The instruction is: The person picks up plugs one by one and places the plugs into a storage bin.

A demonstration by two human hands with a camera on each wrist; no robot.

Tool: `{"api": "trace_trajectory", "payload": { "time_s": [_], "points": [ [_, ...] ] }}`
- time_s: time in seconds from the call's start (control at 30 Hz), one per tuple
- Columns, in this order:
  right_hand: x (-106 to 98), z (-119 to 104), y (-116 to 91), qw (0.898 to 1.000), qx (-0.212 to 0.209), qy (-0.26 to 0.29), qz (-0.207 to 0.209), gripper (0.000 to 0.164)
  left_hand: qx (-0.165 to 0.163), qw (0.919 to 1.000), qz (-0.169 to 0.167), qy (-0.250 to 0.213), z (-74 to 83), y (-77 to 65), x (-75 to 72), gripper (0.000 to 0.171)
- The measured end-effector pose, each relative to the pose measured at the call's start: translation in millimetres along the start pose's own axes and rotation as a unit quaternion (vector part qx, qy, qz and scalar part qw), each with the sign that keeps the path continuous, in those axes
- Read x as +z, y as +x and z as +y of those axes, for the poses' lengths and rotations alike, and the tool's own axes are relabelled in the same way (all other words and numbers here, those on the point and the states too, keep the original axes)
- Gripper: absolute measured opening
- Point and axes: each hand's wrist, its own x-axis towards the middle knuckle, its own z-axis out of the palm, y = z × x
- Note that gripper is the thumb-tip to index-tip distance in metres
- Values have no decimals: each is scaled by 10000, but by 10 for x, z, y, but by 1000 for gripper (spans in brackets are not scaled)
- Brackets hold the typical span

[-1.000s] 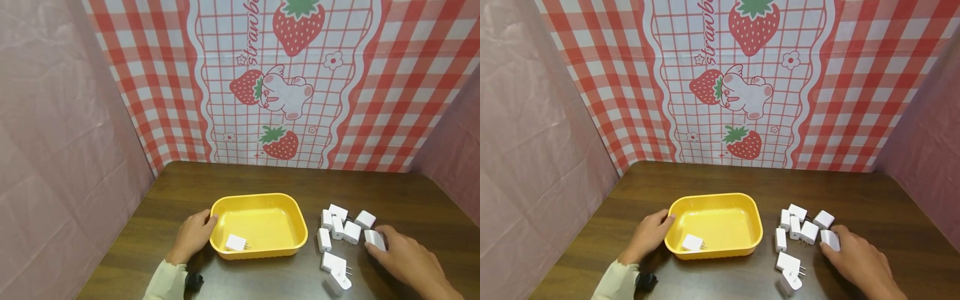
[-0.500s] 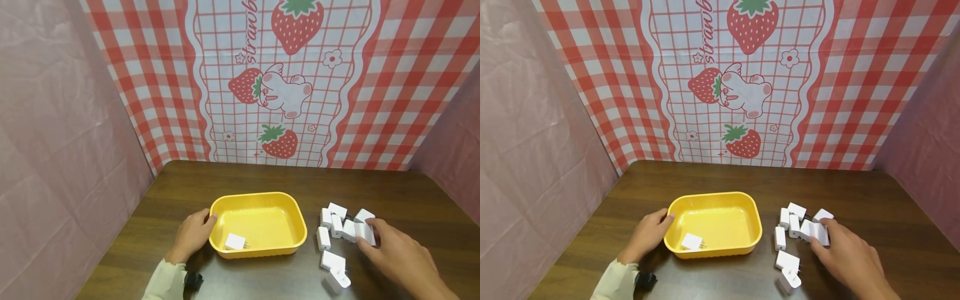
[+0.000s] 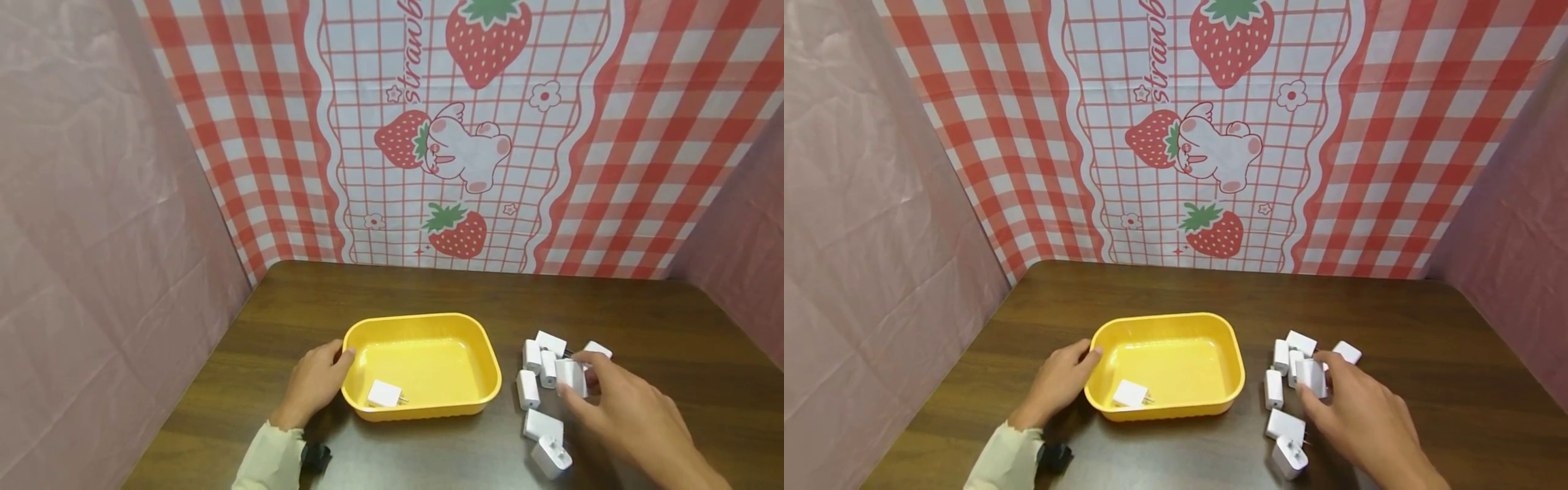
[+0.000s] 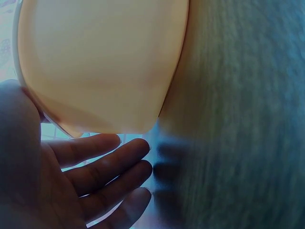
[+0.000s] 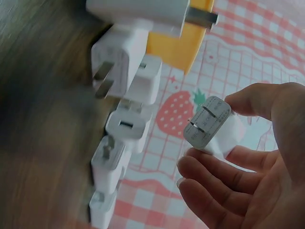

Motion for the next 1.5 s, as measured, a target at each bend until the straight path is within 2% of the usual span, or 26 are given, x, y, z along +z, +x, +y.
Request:
{"api": "trace_trajectory", "payload": {
  "time_s": [0.23,0.47,0.77,1.13,1.37,1.5],
  "points": [
    [41,-240,22,9998,-160,96,-73,56,19,10000,5,-19,-14,-14,-9,23],
    [74,-418,36,9985,-505,149,150,47,1,10000,-9,-48,-44,-24,11,23],
    [112,-634,146,9969,-766,70,176,41,4,10000,-46,-74,-57,-22,19,23],
    [169,-862,305,9892,-1449,-27,232,35,-57,9999,-84,-79,-37,-15,5,23],
    [153,-1055,396,9896,-1406,99,-285,36,-27,9999,-78,-93,-23,-8,-15,23],
    [185,-1171,447,9873,-1527,22,-431,36,-12,9999,-73,-82,-20,-3,-31,23]
  ]
}}
